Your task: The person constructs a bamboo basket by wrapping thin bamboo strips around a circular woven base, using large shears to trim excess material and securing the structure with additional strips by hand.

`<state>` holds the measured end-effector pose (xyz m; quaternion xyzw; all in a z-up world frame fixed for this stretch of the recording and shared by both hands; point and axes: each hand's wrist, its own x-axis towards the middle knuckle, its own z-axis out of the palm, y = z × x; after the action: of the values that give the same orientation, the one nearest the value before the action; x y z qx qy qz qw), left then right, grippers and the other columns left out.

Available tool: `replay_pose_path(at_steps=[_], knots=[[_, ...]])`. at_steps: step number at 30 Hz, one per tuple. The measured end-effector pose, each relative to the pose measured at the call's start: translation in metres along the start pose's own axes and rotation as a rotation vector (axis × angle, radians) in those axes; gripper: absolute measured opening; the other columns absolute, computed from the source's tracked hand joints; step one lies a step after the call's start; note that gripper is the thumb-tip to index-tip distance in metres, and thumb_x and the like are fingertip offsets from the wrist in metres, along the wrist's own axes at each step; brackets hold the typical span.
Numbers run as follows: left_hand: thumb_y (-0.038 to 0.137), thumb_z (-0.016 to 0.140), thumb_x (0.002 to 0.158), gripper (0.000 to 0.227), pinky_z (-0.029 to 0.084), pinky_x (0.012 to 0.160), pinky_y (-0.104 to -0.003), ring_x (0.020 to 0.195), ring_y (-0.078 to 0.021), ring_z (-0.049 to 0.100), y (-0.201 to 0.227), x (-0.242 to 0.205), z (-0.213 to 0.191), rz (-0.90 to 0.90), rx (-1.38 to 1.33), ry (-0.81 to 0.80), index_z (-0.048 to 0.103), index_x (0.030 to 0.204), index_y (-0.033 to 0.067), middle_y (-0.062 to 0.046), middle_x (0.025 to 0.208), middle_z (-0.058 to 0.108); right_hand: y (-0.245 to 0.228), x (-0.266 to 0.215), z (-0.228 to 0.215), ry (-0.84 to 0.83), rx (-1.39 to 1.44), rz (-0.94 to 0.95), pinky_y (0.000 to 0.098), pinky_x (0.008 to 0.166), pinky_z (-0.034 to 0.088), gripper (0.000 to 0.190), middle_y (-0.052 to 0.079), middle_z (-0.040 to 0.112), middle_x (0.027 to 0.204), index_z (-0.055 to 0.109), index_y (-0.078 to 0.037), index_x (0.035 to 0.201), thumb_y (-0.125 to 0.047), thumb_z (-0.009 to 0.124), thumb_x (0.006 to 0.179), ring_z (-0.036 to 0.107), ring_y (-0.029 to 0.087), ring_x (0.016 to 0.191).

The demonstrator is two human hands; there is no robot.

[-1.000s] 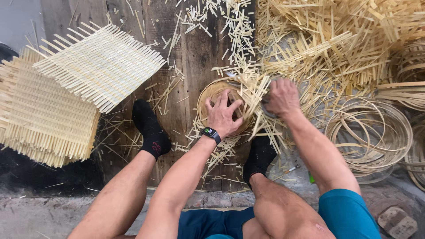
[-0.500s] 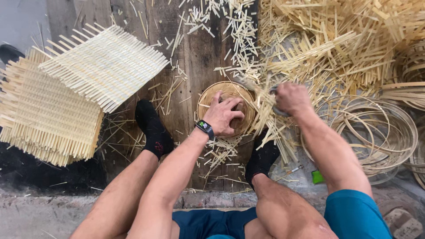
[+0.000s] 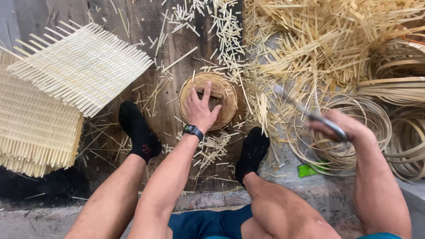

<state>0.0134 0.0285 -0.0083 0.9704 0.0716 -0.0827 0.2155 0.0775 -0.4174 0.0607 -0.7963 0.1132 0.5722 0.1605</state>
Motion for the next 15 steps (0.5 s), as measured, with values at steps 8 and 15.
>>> replay_pose_path(at_steps=[8, 15], knots=[[0.041, 0.088, 0.072, 0.104, 0.032, 0.111, -0.061, 0.134, -0.0487, 0.04, -0.006, 0.004, -0.007, 0.037, -0.068, -0.043, 0.029, 0.158, 0.0332, -0.032, 0.152, 0.031, -0.064, 0.077, -0.006, -0.07, -0.404, -0.069, 0.0466, 0.1, 0.053, 0.042, 0.007, 0.078, 0.102, 0.088, -0.019, 0.092, -0.056, 0.073, 0.078, 0.072, 0.029, 0.104], [0.051, 0.082, 0.08, 0.089, 0.041, 0.11, -0.056, 0.131, -0.0435, 0.044, 0.008, -0.016, -0.012, -0.131, -0.165, -0.113, 0.042, 0.155, 0.0252, -0.029, 0.141, 0.038, -0.045, 0.12, -0.075, 0.568, 0.004, 0.37, 0.0311, 0.054, 0.049, 0.078, 0.01, 0.063, 0.082, 0.064, 0.005, 0.095, -0.067, 0.085, 0.07, 0.053, 0.014, 0.059]])
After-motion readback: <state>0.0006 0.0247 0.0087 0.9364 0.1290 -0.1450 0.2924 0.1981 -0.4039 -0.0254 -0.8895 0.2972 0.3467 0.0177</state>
